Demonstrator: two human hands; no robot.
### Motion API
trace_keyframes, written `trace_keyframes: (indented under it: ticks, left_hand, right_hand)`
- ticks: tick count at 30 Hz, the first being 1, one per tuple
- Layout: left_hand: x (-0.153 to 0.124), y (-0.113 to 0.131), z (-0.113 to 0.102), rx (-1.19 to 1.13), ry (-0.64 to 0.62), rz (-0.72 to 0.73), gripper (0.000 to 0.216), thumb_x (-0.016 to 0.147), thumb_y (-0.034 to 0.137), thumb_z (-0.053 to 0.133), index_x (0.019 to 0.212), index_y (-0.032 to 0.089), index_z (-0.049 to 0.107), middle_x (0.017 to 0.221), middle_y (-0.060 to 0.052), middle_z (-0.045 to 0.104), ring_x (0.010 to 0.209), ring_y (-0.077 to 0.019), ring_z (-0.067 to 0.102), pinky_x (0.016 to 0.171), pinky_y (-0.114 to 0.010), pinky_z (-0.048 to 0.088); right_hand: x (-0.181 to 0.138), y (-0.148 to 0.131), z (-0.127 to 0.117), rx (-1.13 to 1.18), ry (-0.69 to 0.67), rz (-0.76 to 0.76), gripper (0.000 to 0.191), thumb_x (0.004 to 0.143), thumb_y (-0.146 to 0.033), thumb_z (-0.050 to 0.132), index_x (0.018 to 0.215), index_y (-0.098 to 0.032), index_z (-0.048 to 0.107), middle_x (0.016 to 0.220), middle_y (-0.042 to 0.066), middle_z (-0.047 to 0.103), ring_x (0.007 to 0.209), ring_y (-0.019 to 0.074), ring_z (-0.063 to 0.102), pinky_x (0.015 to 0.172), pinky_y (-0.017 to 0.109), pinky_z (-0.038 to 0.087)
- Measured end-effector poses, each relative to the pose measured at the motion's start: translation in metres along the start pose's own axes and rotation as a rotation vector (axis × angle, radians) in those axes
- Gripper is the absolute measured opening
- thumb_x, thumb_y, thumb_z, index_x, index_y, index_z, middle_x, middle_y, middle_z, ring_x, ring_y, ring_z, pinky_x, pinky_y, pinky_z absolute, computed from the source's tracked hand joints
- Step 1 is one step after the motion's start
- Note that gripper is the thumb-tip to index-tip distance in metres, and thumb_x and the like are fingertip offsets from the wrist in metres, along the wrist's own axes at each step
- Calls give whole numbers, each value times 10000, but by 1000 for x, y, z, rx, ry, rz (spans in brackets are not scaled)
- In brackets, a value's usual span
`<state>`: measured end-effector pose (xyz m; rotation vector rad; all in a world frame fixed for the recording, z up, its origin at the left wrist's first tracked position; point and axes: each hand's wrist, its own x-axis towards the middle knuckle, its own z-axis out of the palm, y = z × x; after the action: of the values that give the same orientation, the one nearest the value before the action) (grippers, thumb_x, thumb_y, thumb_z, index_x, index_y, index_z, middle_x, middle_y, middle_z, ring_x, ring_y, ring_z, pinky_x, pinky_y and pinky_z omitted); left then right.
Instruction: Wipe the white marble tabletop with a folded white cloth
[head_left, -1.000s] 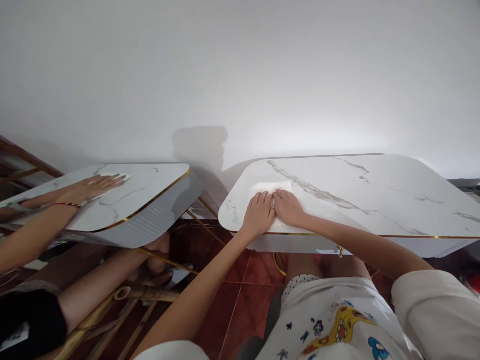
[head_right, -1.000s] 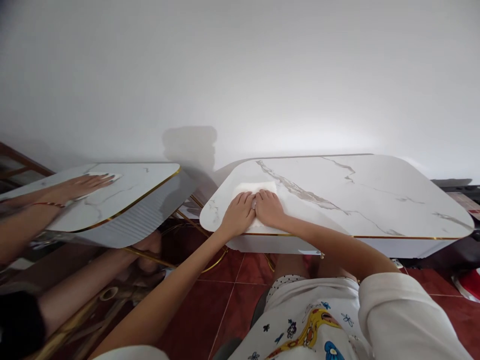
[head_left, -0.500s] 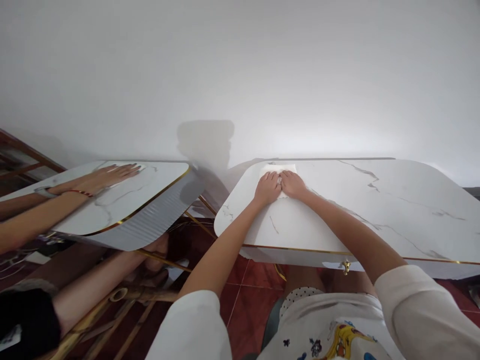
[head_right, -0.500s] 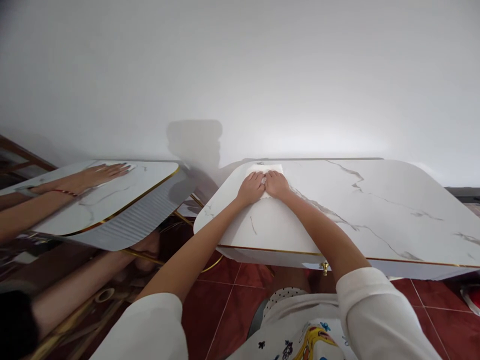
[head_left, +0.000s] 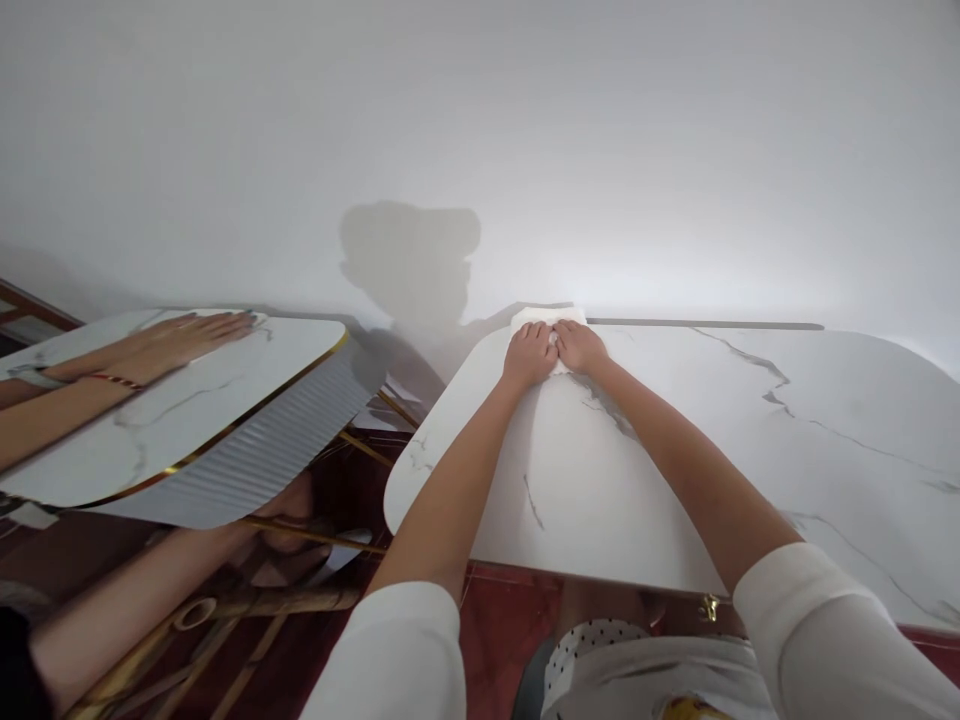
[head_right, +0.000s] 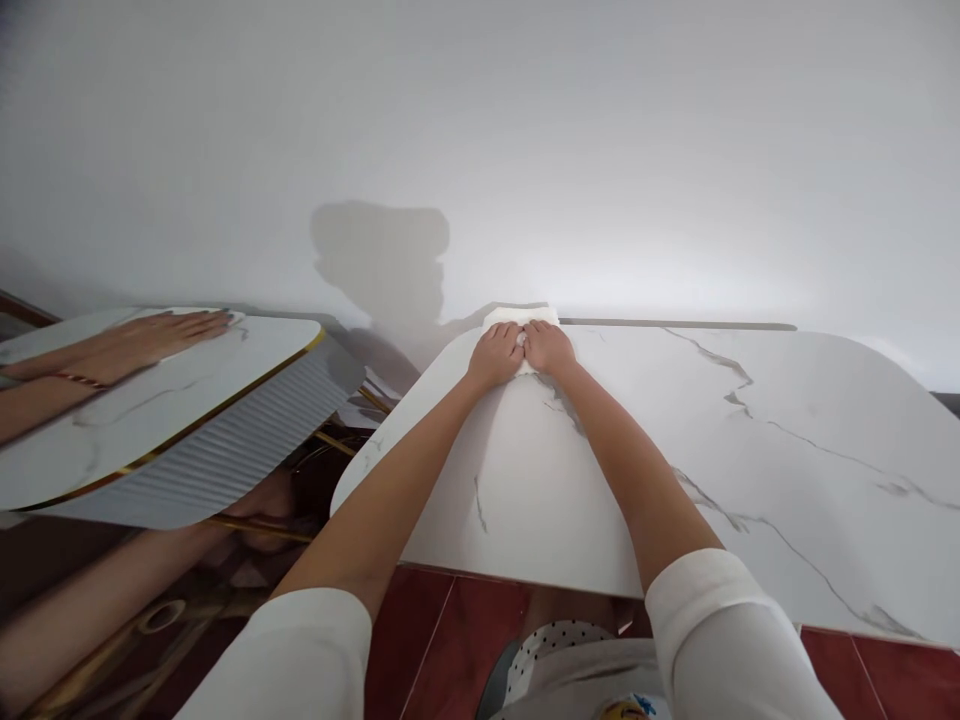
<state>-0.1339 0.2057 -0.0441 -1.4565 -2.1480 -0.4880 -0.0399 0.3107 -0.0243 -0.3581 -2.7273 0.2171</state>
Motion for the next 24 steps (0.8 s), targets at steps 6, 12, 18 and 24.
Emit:
trace_keyframes:
  ticks: [6,12,18,24]
  left_hand:
    - [18,2,12,92,-1,-15,286,862,201,386,1080,154,565,1130,-147,613,1098,-302,515,946,-435,400]
    - [34,15,17,107,-55,-12,270,854,202,406,1064,154,570,1101,-147,617,1100,-308,523,948,-432,410]
    - [39,28,21,59,-88,71,303,873,208,373,1097,131,561,1146,-159,604,1134,-307,510,974,-441,404]
    - [36,30,26,-24,-103,203,393,864,201,354,1212,120,517,1273,-160,557,1240,-289,456,1038,-461,372]
  right_hand:
    - [18,17,-2,27,-18,-15,344,967,-189,343,1243,-122,536,1315,135,574,1231,237,498,1021,361,392]
    - [17,39,-9,58,-61,19,346,977,-233,337,1252,-142,526,1307,129,581,1180,247,540,967,370,430]
    - [-1,49,-13,13,-29,49,381,980,-214,315,1295,-108,503,1326,134,566,1228,238,500,1030,361,371]
    - [-24,44,-14,-45,44,116,432,968,-201,305,1341,-66,476,1432,157,478,1327,250,407,1088,359,308]
